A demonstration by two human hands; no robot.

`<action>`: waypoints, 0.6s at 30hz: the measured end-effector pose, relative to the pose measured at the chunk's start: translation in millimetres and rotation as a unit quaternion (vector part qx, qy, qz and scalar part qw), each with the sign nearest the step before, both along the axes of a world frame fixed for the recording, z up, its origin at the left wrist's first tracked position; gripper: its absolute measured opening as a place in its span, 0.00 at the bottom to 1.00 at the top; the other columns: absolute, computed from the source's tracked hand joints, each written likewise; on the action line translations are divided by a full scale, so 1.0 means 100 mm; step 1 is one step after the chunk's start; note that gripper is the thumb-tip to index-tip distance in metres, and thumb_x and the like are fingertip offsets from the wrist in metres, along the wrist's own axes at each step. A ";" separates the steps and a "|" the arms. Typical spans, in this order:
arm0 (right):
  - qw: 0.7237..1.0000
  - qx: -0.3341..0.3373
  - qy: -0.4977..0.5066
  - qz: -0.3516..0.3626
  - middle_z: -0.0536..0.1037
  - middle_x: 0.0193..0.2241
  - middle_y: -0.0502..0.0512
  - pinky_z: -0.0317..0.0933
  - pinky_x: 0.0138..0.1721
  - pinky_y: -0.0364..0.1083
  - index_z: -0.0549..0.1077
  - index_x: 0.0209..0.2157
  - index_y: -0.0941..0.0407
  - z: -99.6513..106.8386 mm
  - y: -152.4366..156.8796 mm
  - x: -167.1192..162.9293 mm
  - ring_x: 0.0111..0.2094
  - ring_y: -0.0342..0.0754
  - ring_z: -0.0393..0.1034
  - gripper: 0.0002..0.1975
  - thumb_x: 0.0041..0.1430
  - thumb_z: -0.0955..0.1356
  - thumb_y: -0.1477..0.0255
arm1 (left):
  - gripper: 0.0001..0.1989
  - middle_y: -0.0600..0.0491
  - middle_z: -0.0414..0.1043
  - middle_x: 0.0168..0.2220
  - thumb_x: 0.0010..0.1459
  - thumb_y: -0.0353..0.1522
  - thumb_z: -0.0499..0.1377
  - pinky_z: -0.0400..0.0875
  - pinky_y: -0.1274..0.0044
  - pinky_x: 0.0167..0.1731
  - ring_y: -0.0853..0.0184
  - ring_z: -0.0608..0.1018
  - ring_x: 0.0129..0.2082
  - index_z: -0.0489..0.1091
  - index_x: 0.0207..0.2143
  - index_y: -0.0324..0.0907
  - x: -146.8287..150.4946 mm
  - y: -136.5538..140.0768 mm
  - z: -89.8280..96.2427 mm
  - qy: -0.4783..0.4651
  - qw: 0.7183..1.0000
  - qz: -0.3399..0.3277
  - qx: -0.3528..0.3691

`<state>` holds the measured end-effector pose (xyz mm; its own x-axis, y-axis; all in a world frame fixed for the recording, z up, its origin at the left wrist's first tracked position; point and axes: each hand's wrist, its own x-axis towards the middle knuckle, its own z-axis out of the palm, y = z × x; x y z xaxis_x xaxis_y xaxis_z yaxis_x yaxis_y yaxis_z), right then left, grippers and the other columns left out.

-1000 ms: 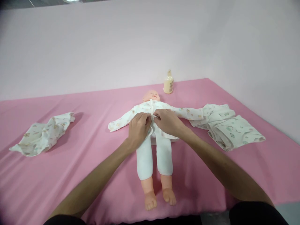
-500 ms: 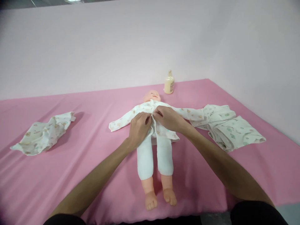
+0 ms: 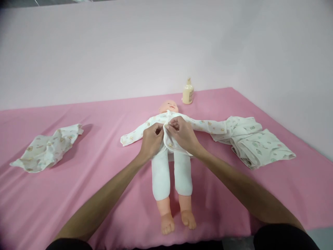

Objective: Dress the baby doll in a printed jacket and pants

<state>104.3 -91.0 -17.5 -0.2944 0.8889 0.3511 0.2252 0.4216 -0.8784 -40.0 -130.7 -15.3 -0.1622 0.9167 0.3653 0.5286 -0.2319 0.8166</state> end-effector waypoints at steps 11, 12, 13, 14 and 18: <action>0.981 0.181 -0.052 -0.043 0.76 0.37 0.56 0.63 0.45 0.49 0.74 0.37 0.55 -0.15 -0.05 -0.10 0.41 0.49 0.70 0.09 0.67 0.63 0.69 | 0.08 0.55 0.72 0.27 0.58 0.30 0.53 0.65 0.78 0.31 0.70 0.72 0.30 0.69 0.27 0.40 0.00 -0.03 0.05 -0.042 0.998 -0.025 -0.029; 0.981 0.183 -0.051 -0.040 0.76 0.36 0.56 0.63 0.44 0.49 0.74 0.37 0.54 -0.15 -0.04 -0.09 0.40 0.49 0.70 0.09 0.67 0.63 0.69 | 0.08 0.56 0.71 0.27 0.58 0.30 0.53 0.64 0.79 0.31 0.70 0.72 0.29 0.69 0.27 0.40 -0.02 -0.03 0.06 -0.050 0.997 -0.036 -0.037; 0.981 0.183 -0.051 -0.036 0.76 0.36 0.56 0.63 0.44 0.49 0.74 0.37 0.54 -0.14 -0.02 -0.09 0.39 0.49 0.70 0.08 0.67 0.63 0.69 | 0.08 0.56 0.71 0.27 0.57 0.30 0.53 0.64 0.79 0.30 0.70 0.72 0.29 0.69 0.27 0.40 -0.03 -0.03 0.08 -0.060 0.996 -0.048 -0.047; 0.982 0.180 -0.051 -0.030 0.75 0.35 0.55 0.63 0.43 0.49 0.74 0.37 0.54 -0.13 -0.01 -0.08 0.38 0.49 0.69 0.08 0.67 0.63 0.69 | 0.08 0.56 0.70 0.27 0.57 0.31 0.53 0.64 0.79 0.30 0.71 0.71 0.29 0.70 0.27 0.40 -0.05 -0.03 0.10 -0.072 0.994 -0.059 -0.058; 0.984 0.168 -0.055 -0.011 0.74 0.34 0.54 0.63 0.39 0.47 0.74 0.37 0.54 -0.10 0.02 -0.05 0.36 0.47 0.68 0.08 0.66 0.64 0.68 | 0.09 0.56 0.68 0.24 0.55 0.32 0.53 0.59 0.81 0.23 0.73 0.67 0.24 0.70 0.25 0.40 -0.10 -0.01 0.15 -0.126 0.983 -0.078 -0.105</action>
